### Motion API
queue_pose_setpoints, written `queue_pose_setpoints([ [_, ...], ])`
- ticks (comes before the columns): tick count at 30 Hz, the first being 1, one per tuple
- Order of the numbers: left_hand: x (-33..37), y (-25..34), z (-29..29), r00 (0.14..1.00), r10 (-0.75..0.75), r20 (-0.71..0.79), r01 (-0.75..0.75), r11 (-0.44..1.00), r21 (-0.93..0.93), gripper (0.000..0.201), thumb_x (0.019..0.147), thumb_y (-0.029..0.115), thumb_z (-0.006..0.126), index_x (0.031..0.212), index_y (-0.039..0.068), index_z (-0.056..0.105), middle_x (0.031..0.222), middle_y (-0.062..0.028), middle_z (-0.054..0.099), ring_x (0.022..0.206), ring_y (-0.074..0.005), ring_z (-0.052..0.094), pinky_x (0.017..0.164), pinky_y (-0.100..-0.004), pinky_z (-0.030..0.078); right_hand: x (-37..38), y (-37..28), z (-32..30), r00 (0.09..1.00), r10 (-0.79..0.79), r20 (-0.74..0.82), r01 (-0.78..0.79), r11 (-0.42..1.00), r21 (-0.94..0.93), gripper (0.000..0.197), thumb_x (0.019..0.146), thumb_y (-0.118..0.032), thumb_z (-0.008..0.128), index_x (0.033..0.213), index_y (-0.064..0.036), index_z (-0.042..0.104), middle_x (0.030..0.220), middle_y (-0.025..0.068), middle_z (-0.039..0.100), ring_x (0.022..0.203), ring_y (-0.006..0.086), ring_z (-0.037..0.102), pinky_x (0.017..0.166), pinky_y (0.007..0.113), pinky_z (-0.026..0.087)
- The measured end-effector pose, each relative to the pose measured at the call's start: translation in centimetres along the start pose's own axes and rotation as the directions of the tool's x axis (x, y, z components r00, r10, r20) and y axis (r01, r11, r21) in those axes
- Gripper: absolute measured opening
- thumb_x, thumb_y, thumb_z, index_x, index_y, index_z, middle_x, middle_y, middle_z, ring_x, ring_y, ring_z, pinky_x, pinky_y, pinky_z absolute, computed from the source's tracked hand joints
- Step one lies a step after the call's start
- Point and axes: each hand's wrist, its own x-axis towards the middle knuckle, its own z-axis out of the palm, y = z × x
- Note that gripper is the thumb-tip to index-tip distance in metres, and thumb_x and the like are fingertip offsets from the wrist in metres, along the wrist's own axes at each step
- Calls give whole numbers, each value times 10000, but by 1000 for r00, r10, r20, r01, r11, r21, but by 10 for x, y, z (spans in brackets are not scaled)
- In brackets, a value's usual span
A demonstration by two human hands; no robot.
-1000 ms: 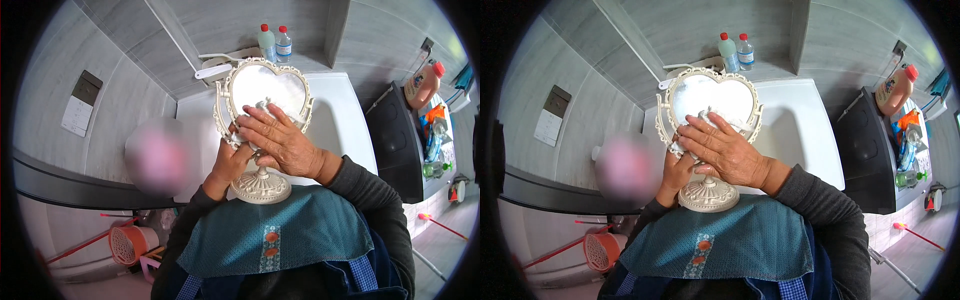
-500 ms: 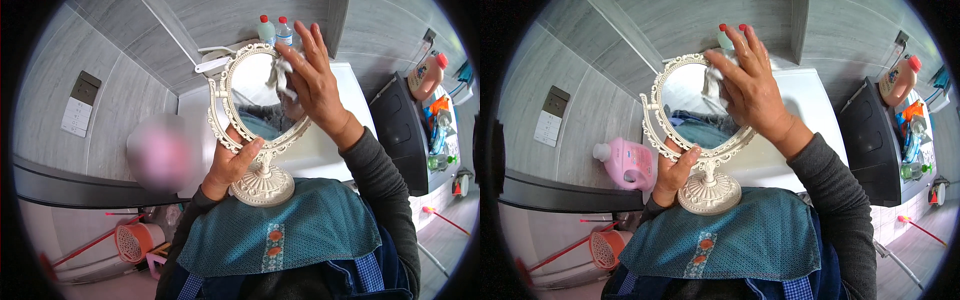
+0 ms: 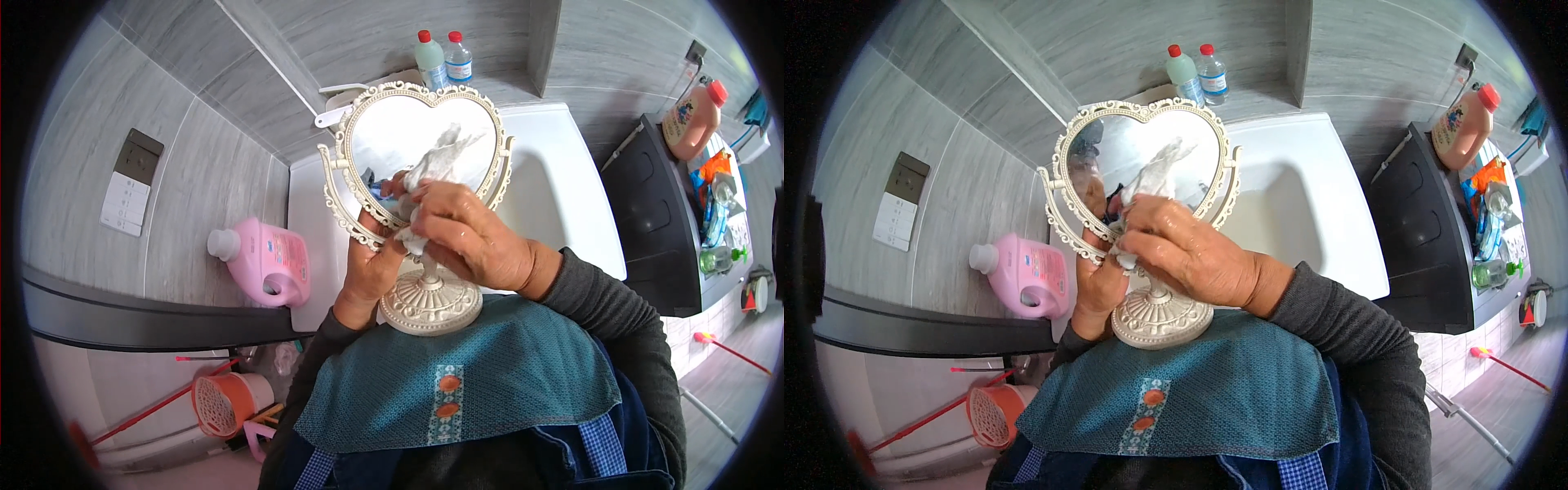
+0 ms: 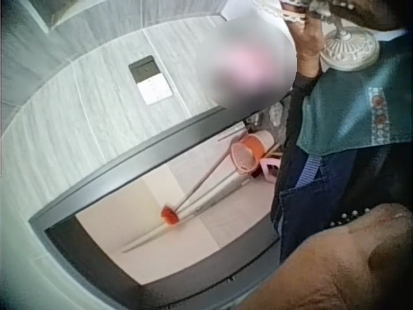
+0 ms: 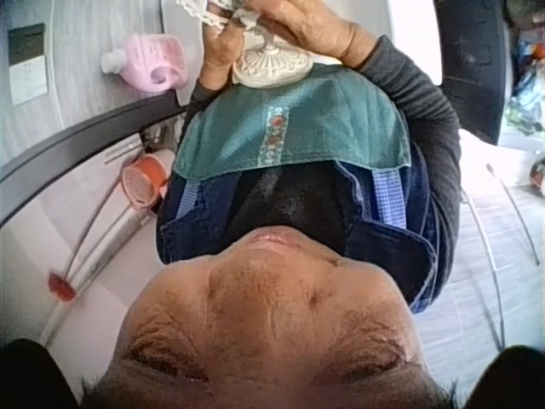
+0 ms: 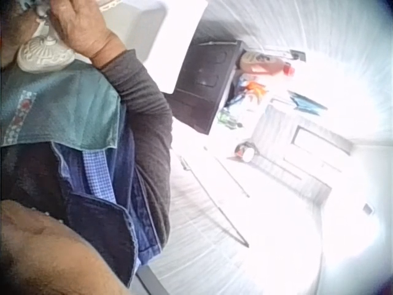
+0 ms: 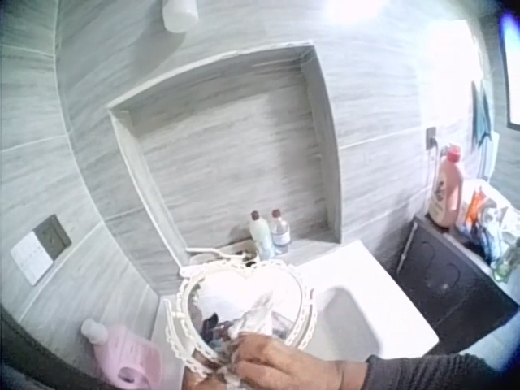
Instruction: The person cleans a bathroom sink and surrounding surfaces using a brush and a cloth. They scrub the sink basin, faucet, and wall tiles, then wipe the surfaces dry. A decorative mirror is moved aside and later returned to its original position.
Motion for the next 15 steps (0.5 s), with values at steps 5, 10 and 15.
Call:
queue_pose_setpoints([
  [5,-3,-5,-8,1000,-7,-31,7,1000,2,561,898,70,551,1387,-24,294,1319,-98,457,1197,-159,460,1002,-302,374,4,1,-5,950,201,237,-269,914,302,412,769,-11,627,1163,-6,506,1319,174,406,1327,369,326,1076,447,313],
  [10,-3,-5,-6,998,-63,28,64,997,-30,524,881,10,489,1375,-29,318,1289,-110,482,1174,-171,474,993,-308,378,0,12,-16,992,49,118,-4,936,-351,742,705,-263,739,1377,-253,426,1500,139,259,1398,380,193,1106,577,162],
  [15,2,0,-17,975,-148,168,139,988,59,488,888,21,497,1350,-41,354,1264,-100,505,1120,-153,502,956,-293,410,38,28,-36,982,183,40,-139,855,-501,1229,401,-545,807,1461,-234,270,1523,154,182,1406,398,125,1117,581,123],
])
